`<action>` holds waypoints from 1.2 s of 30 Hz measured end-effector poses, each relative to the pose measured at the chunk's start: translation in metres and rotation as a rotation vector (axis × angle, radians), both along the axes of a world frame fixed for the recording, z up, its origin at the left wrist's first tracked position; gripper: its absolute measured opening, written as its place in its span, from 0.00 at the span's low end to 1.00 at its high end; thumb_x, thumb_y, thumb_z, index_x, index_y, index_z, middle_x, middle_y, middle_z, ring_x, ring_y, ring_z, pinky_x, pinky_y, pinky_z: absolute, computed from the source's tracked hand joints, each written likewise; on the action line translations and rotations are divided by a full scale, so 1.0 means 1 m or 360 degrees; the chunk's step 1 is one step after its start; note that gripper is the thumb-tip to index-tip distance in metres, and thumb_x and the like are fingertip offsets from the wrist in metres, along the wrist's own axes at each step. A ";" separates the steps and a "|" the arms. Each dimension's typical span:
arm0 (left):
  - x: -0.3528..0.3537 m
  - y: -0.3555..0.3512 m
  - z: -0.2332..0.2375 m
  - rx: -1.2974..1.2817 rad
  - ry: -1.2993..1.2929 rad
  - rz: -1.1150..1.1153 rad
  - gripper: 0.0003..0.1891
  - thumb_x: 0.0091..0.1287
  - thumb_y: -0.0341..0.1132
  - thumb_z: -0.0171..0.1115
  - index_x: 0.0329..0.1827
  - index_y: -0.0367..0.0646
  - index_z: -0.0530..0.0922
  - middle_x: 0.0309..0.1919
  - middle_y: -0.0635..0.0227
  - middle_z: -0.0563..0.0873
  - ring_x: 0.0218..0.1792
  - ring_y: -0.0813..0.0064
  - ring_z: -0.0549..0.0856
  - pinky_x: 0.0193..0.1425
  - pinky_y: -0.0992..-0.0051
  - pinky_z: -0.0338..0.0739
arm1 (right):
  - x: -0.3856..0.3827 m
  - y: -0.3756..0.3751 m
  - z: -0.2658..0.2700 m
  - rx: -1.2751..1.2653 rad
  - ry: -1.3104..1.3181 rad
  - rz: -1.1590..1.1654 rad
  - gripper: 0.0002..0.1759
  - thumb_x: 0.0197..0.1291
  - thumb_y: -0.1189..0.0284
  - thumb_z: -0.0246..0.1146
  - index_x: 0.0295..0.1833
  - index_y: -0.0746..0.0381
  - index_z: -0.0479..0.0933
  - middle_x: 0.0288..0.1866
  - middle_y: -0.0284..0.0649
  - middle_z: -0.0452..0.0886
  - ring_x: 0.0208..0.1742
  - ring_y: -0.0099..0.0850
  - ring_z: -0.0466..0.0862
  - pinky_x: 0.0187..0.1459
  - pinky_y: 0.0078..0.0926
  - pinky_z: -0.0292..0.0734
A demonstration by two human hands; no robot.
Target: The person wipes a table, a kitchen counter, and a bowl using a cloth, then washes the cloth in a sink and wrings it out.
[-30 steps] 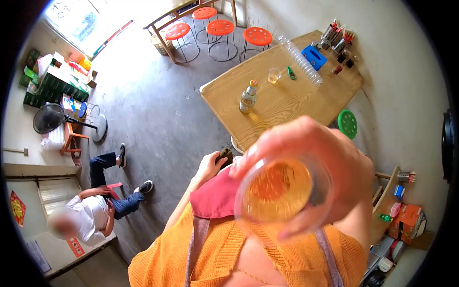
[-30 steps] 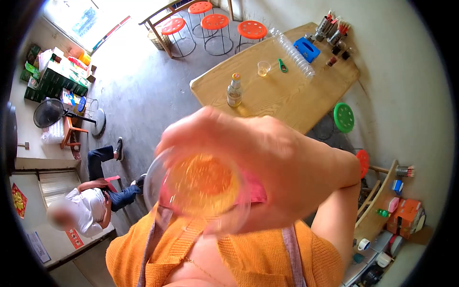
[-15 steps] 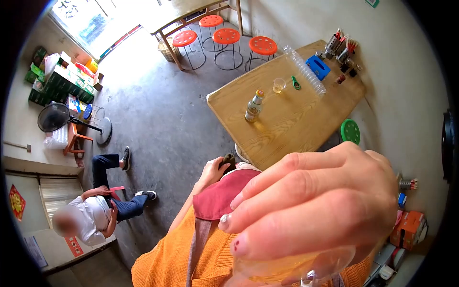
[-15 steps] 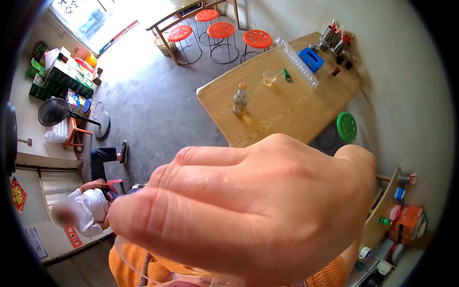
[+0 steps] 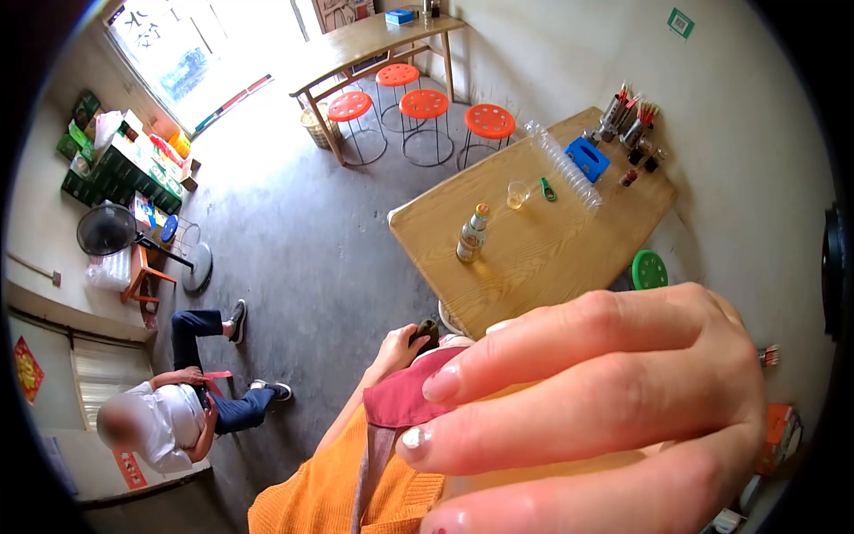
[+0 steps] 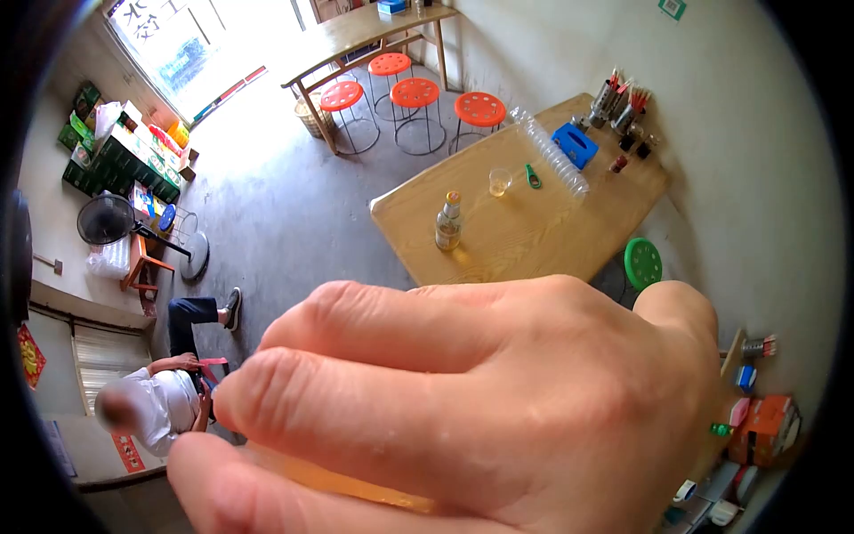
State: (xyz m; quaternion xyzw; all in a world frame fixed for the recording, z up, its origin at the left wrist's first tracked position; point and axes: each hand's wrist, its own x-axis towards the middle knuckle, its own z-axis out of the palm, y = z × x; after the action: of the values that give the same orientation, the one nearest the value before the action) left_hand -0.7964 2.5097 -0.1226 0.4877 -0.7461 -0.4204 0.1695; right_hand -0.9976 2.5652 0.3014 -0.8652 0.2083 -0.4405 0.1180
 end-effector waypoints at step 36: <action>0.004 -0.008 -0.020 -0.0071 0.0008 -0.0123 0.16 0.63 0.42 0.64 0.36 0.35 0.78 0.31 0.43 0.82 0.37 0.43 0.82 0.39 0.56 0.76 | 0.020 0.032 0.043 0.0082 0.0194 -0.0469 0.05 0.53 0.75 0.68 0.36 0.56 0.80 0.37 0.34 0.86 0.38 0.31 0.86 0.44 0.26 0.83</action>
State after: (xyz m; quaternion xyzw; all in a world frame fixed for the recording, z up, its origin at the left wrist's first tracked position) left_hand -0.7920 2.5019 -0.1422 0.4535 -0.7732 -0.4111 0.1660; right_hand -0.9775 2.5968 0.3444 -0.8471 0.3509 -0.3943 0.0614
